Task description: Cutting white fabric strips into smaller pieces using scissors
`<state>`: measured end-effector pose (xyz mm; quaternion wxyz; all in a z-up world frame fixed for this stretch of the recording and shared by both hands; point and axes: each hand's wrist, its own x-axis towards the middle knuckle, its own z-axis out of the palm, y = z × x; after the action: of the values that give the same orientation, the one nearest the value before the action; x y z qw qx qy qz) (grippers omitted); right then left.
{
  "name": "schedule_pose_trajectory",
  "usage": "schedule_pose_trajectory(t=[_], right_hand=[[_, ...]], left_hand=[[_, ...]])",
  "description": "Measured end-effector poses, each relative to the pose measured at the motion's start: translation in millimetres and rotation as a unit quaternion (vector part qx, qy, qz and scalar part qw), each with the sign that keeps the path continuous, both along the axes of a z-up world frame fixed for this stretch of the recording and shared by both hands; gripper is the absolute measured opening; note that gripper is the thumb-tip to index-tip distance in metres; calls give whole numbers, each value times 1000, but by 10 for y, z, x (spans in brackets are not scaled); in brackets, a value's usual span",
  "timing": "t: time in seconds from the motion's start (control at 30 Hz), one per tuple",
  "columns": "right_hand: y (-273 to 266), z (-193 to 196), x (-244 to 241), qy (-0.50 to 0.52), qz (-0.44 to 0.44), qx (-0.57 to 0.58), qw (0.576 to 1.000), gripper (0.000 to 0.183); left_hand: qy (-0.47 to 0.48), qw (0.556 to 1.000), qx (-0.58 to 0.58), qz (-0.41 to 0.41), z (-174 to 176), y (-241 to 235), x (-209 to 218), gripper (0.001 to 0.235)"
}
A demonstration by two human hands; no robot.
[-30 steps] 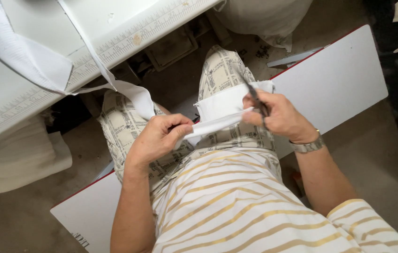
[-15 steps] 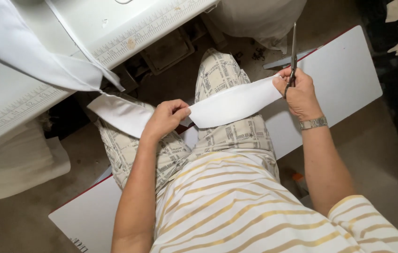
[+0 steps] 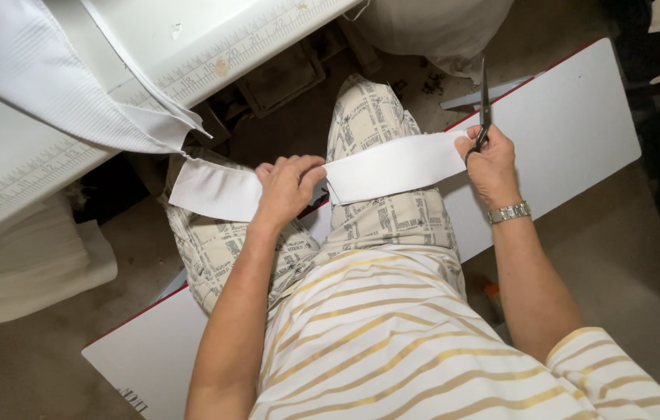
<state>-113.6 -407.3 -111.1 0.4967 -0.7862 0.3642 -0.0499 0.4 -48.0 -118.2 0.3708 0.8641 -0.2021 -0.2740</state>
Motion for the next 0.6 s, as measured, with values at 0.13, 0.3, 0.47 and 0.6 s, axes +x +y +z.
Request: schedule_pose_trajectory(t=[0.13,0.3,0.47,0.6], right_hand=[[-56,-20,-112,-36,31,0,999,29],[526,794,-10,-13,129,-17,991,77],[1166,920,-56,3,195,396,897,81],[1543,901,89,130,176,600,770,77]], left_hand=[[-20,998,66,-9,-19,154,28,15],[-7,999,18,43,148,134,3,11],[-29,997,-12,64,16,162,-37,13],[-9,991,-46,122,68,223,-75,7]])
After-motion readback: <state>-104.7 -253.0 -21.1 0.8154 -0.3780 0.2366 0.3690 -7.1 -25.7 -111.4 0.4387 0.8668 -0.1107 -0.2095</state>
